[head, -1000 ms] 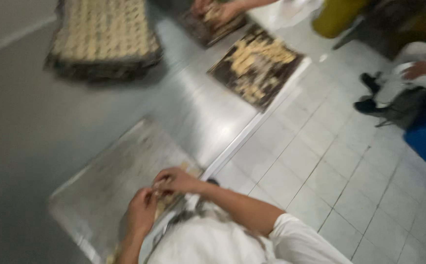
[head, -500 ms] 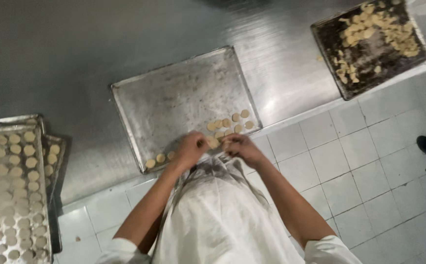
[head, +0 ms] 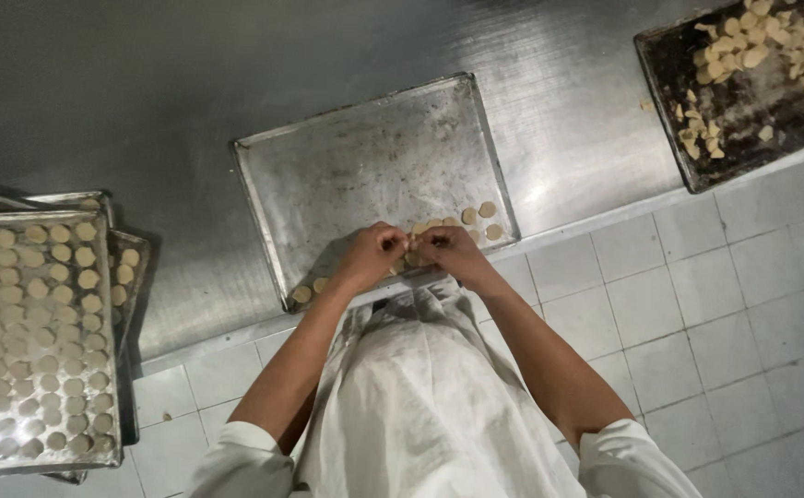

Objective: The person picks up small pieces of dough from one tray and arranges them in organized rows onto another metal tray by hand.

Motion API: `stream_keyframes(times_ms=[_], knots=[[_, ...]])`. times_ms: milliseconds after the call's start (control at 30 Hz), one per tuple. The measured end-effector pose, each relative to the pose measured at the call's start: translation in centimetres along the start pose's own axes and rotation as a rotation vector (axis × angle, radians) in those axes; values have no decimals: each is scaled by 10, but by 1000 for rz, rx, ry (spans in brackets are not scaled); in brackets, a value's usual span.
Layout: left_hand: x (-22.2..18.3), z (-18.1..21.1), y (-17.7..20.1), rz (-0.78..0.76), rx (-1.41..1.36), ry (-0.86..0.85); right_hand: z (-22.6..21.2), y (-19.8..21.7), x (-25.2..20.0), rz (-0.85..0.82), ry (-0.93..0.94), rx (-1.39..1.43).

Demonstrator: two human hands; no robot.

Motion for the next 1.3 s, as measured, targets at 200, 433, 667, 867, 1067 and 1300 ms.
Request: stream_keyframes(times_ms=[200,433,667,867,1067,1300], knots=[[11,4,-8,-74,13,-28,-14,11,-3,32,87,-56],[13,17,-13,-106,49,-24,1,19,-5,55,80,-64],[10,20,-13,-108,-2,-34,15,16,-4,-34,7,195],[4,11,6,116,445,4,7,16,-8,21,45,172],[-7,5,8,65,51,-73,1,0,3,8,128,77],[-9,-12,7,20,-79,-54,18,-11,16,-84,45,202]])
Point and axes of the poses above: each hand's wrist, its own x-axis towards the middle knuckle, its own y-axis out of the back of the hand, z = x × y, the point moved 8 cm from there along x, towards the middle knuckle, and after that the axes turned 11 degrees about -z, right-handed, at the moved point
